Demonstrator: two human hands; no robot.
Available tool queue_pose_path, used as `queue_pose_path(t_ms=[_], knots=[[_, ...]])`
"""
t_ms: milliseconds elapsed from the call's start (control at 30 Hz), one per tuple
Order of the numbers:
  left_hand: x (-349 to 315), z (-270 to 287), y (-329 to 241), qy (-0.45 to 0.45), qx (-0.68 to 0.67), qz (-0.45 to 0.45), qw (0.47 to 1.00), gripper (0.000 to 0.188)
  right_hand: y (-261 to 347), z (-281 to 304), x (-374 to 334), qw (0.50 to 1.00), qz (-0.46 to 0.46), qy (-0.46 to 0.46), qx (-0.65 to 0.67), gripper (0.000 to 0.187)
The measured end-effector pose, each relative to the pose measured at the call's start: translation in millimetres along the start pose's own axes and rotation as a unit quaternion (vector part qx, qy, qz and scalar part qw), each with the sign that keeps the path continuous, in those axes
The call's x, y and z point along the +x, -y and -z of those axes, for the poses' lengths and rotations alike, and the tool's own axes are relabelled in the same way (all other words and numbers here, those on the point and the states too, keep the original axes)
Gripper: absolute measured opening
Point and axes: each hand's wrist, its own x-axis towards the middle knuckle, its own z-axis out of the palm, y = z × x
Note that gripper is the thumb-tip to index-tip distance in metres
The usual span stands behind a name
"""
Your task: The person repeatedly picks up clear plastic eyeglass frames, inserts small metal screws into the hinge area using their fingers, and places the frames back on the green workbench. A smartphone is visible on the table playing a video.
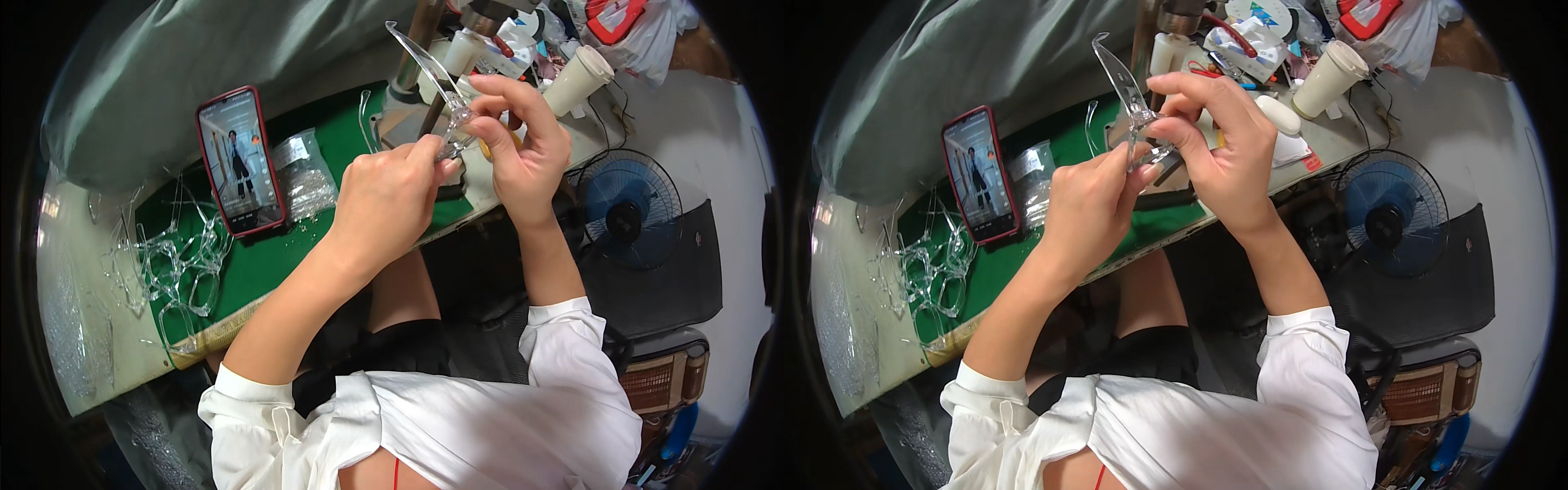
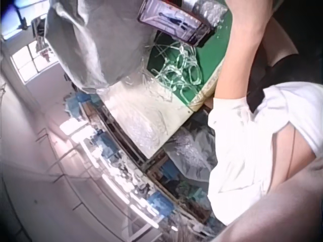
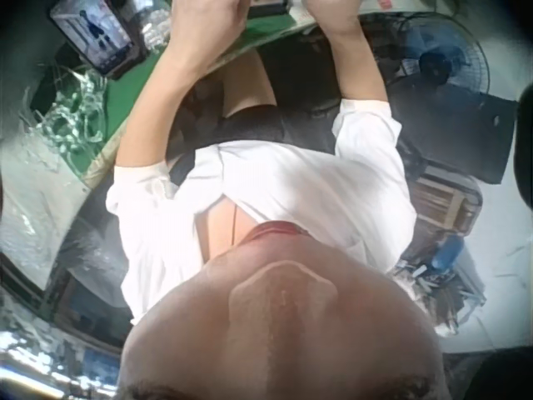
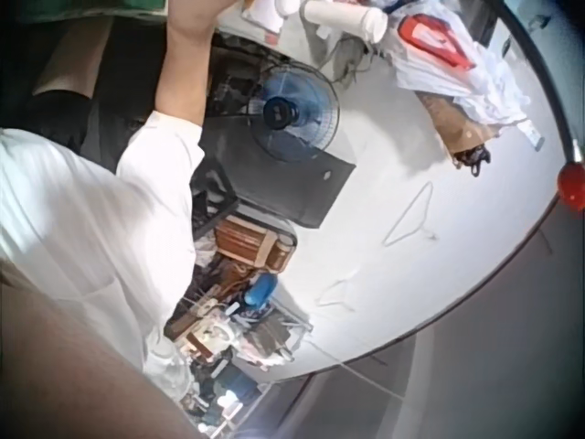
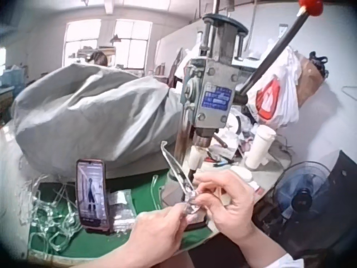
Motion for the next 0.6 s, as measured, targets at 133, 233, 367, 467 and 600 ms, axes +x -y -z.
queue_pose_path(t_ms=[133, 233, 367, 467, 600], knots=[[20.9, -9.3, 5.6, -0.006, 0.018, 0.005, 1.000, 0.015, -26.5, 7.1, 12.4, 0.999, -0.027, -0.021, 0.026, 0.036], [34.0, -15.9, 10.1, -0.014, 0.031, 0.012, 0.999, 0.017, -41.9, 15.0, 22.2, 0.997, -0.011, -0.060, 0.056, 0.031], [47.2, -28.4, 10.8, -0.028, 0.028, 0.006, 0.999, 0.018, -45.0, 34.0, 34.6, 0.996, 0.012, -0.086, 0.025, 0.024], [52.1, -38.3, 14.9, -0.019, 0.035, 0.027, 0.999, 0.018, -43.9, 42.0, 50.0, 0.992, 0.026, -0.113, 0.049, 0.023], [59.2, -43.9, 13.8, -0.034, 0.016, 0.019, 0.999, 0.019, -25.3, 80.9, 111.3, 0.961, 0.108, -0.239, 0.085, 0.030]])
